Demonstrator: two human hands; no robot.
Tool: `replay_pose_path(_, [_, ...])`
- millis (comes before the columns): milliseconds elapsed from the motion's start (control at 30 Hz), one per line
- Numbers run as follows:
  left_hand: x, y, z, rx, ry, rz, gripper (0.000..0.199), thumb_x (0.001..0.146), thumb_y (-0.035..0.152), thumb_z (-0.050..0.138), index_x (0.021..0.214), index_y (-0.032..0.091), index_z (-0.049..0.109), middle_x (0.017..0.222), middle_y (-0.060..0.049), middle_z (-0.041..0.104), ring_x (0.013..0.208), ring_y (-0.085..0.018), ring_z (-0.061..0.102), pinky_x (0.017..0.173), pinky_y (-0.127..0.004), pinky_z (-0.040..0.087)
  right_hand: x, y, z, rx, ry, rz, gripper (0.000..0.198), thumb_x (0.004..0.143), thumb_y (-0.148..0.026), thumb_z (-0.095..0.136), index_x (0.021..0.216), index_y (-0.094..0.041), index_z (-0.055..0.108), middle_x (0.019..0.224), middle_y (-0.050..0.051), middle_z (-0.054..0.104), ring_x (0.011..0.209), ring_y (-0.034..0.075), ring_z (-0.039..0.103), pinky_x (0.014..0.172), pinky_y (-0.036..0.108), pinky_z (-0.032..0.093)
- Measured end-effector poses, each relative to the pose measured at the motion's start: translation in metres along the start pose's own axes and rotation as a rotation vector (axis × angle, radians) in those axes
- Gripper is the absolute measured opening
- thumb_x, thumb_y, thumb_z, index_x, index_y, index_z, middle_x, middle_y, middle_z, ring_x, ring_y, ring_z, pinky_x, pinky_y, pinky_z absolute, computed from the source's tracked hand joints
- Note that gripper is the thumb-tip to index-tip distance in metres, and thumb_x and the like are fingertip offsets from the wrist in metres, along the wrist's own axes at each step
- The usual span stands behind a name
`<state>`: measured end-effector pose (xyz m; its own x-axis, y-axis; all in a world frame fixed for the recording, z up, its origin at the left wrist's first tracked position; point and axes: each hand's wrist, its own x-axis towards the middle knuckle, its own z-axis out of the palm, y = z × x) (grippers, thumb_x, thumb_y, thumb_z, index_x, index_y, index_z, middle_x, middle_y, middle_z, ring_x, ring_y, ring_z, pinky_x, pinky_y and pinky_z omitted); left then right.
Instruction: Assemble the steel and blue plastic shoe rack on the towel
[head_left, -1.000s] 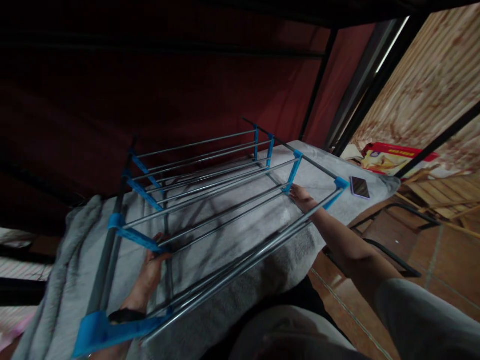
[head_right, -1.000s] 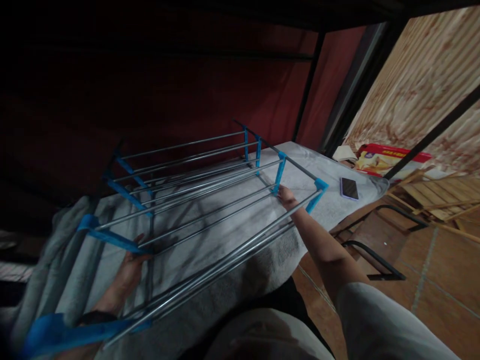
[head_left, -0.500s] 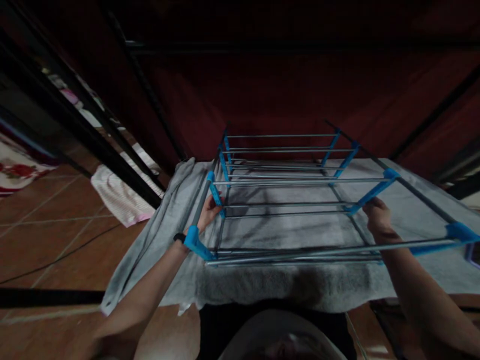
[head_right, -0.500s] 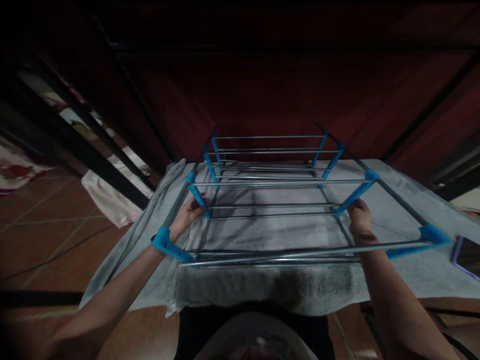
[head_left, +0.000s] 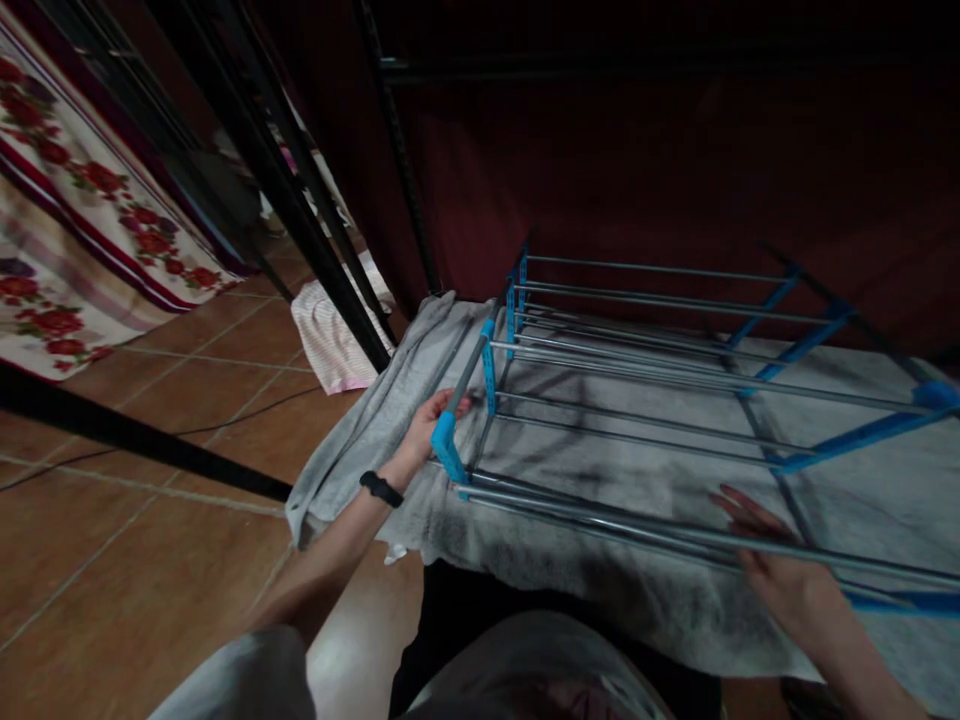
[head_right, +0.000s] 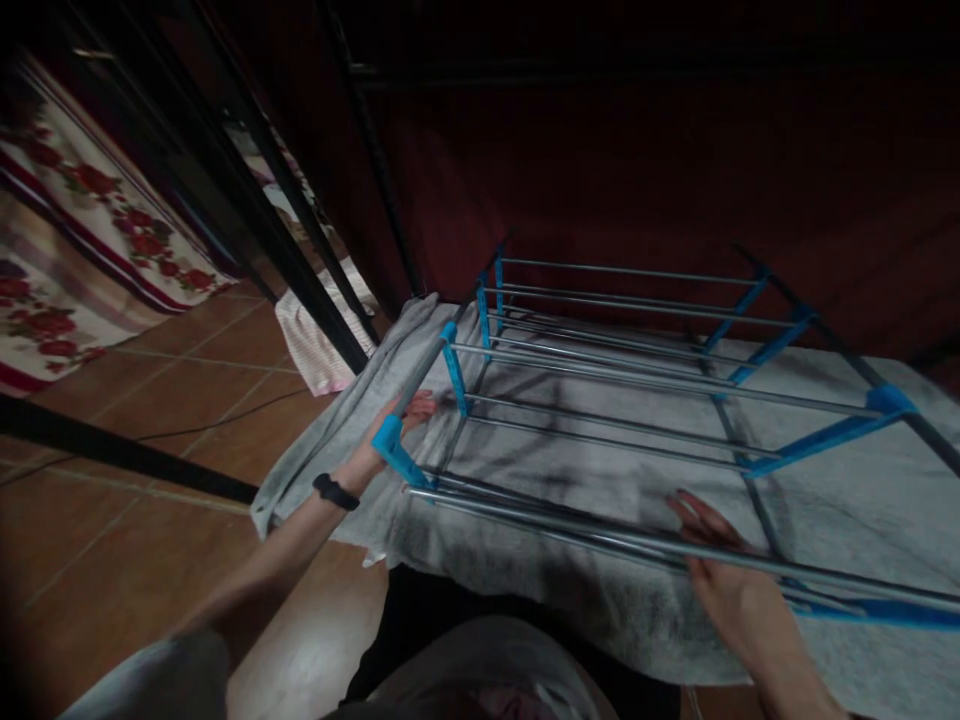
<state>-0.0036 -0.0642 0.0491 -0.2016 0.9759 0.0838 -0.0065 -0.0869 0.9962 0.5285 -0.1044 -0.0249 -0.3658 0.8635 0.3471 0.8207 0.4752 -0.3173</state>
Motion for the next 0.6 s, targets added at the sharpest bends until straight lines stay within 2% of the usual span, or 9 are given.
replay_pose_path(67, [-0.025,-0.005,-0.007,-0.012,0.022,-0.068,0.038,0.073,0.034,0.077,0.105,0.013,0.073,0.096,-0.011,0.075,0.099,-0.029,0.069,0.096,-0.044,0.051,-0.016,-0.046,0.005,-0.072,-0.062,-0.058,0.047,0.09,-0.023,0.045,0.133,-0.024,0.063,0.141,0.009,0.059,0.118,0.027,0.065,0.103,0.045,0.052])
replay_pose_path(167, [-0.055,-0.01,-0.012,0.03,0.041,-0.082,0.027,0.076,0.036,0.074,0.094,0.016,0.076,0.098,-0.01,0.076,0.103,-0.03,0.068,0.093,-0.041,0.054,-0.02,-0.114,0.002,-0.018,-0.244,-0.278,0.055,0.087,-0.016,0.048,0.138,-0.032,0.06,0.142,0.0,0.059,0.123,0.022,0.062,0.103,0.037,0.055])
replay_pose_path(233, [-0.064,-0.011,-0.012,0.064,0.052,-0.063,0.021,0.074,0.036,0.076,0.086,0.018,0.077,0.1,-0.009,0.076,0.108,-0.03,0.066,0.094,-0.04,0.053,-0.009,-0.149,-0.015,0.055,-0.366,-0.422,0.06,0.087,-0.015,0.051,0.143,-0.038,0.055,0.144,-0.006,0.056,0.123,0.019,0.063,0.099,0.029,0.057])
replay_pose_path(300, [-0.062,-0.009,-0.012,0.061,0.076,-0.069,0.023,0.073,0.037,0.079,0.084,0.017,0.076,0.101,-0.01,0.076,0.109,-0.03,0.066,0.095,-0.04,0.053,0.009,-0.17,-0.043,0.116,-0.388,-0.419,0.06,0.091,-0.016,0.05,0.145,-0.043,0.051,0.144,-0.009,0.055,0.122,0.017,0.063,0.099,0.027,0.056])
replay_pose_path(367, [-0.052,-0.004,-0.012,0.03,0.101,-0.085,0.031,0.072,0.039,0.079,0.092,0.016,0.075,0.101,-0.011,0.075,0.107,-0.03,0.067,0.094,-0.041,0.053,0.03,-0.175,-0.075,0.191,-0.332,-0.369,0.056,0.095,-0.019,0.048,0.146,-0.042,0.05,0.143,-0.006,0.058,0.123,0.019,0.063,0.099,0.028,0.056])
replay_pose_path(467, [-0.026,0.004,-0.01,-0.04,0.122,-0.054,0.046,0.07,0.041,0.079,0.108,0.017,0.07,0.106,-0.011,0.074,0.106,-0.029,0.067,0.093,-0.041,0.053,0.062,-0.155,-0.112,0.224,-0.201,-0.279,0.045,0.098,-0.025,0.045,0.139,-0.038,0.059,0.136,-0.001,0.064,0.121,0.021,0.064,0.099,0.031,0.056])
replay_pose_path(600, [0.01,0.006,-0.002,-0.037,0.097,0.005,0.055,0.062,0.035,0.083,0.112,0.018,0.067,0.112,-0.01,0.071,0.109,-0.029,0.065,0.095,-0.041,0.052,0.106,-0.115,-0.124,0.179,-0.139,-0.19,0.038,0.1,-0.035,0.043,0.128,-0.035,0.068,0.128,0.0,0.069,0.116,0.022,0.067,0.101,0.036,0.055])
